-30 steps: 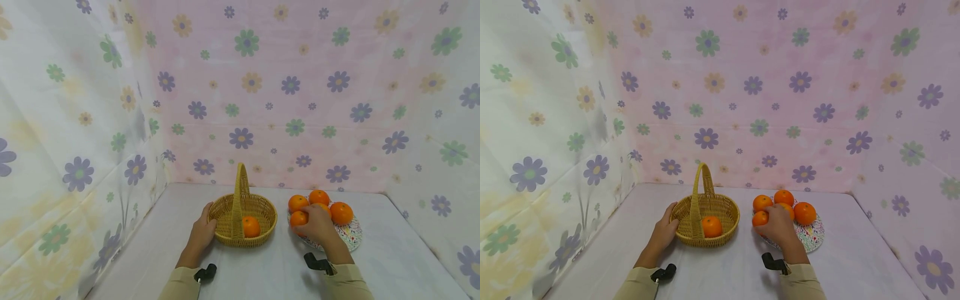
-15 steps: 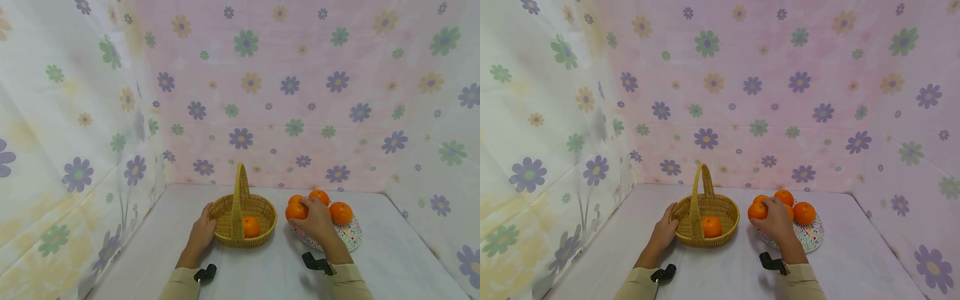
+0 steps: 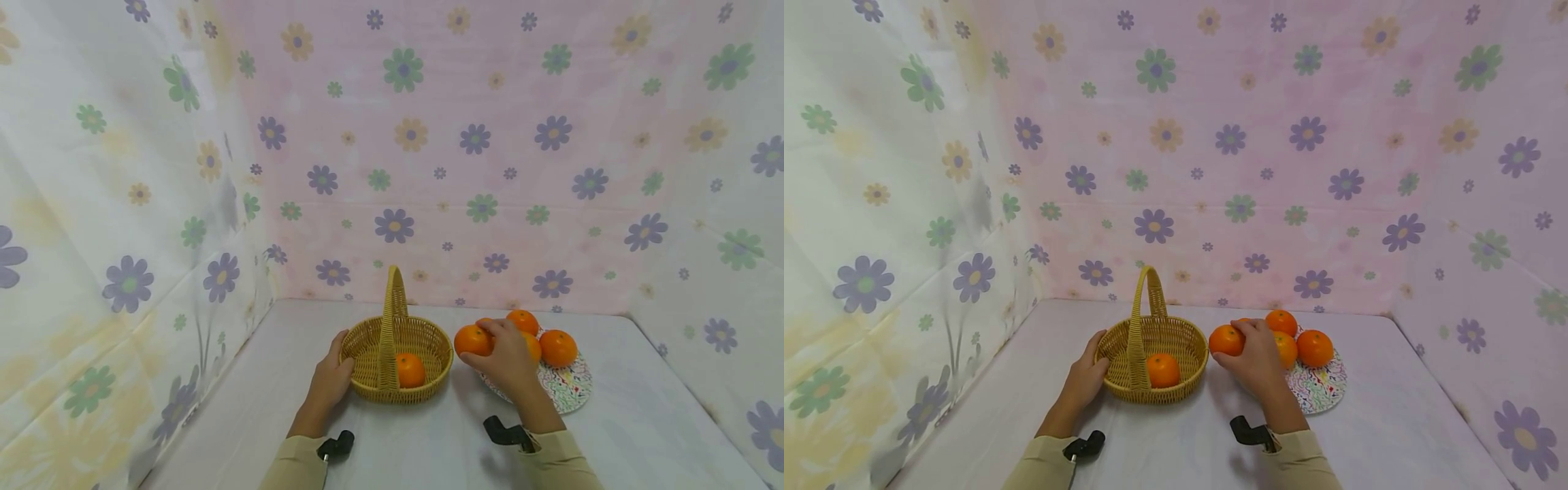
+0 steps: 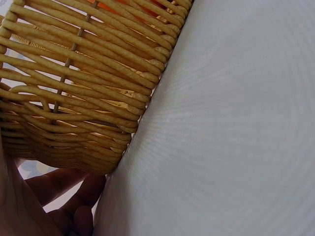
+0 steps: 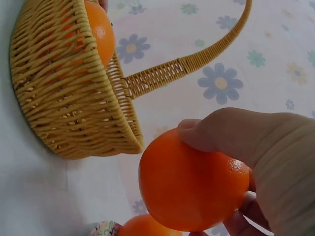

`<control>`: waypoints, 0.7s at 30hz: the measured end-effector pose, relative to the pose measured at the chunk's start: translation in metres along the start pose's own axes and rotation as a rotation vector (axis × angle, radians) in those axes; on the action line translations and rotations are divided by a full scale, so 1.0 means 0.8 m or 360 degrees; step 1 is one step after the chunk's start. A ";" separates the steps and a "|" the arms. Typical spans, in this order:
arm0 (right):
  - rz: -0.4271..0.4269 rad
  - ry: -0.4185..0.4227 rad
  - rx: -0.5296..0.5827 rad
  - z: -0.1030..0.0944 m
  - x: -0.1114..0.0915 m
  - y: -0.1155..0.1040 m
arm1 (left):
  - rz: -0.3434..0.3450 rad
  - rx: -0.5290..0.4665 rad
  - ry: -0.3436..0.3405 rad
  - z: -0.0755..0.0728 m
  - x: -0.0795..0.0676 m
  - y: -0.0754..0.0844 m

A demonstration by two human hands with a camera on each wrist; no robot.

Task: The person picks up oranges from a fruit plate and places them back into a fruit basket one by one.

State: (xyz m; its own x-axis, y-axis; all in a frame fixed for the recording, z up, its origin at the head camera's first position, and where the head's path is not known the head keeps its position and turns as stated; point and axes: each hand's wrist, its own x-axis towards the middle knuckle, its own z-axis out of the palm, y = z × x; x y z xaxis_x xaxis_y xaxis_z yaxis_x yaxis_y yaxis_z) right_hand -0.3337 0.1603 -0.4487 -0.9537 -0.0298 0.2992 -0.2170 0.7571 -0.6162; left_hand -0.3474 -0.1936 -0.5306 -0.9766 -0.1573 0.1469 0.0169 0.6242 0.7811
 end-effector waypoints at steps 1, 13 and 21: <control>0.0005 0.0003 0.0006 0.001 0.000 -0.001 | 0.0000 0.0001 -0.0002 0.000 0.000 0.000; -0.0053 0.0028 0.0096 0.015 -0.004 -0.015 | -0.0006 0.0003 -0.0013 0.001 0.000 0.001; -0.0148 0.0091 0.0108 0.024 -0.006 -0.022 | -0.0020 -0.0003 0.0007 -0.001 -0.001 0.002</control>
State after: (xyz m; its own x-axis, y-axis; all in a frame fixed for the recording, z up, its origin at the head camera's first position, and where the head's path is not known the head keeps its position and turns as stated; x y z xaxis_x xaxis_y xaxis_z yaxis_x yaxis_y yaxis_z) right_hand -0.3289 0.1348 -0.4532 -0.9158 -0.0589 0.3972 -0.3191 0.7070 -0.6311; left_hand -0.3466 -0.1927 -0.5291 -0.9758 -0.1685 0.1395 0.0049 0.6206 0.7841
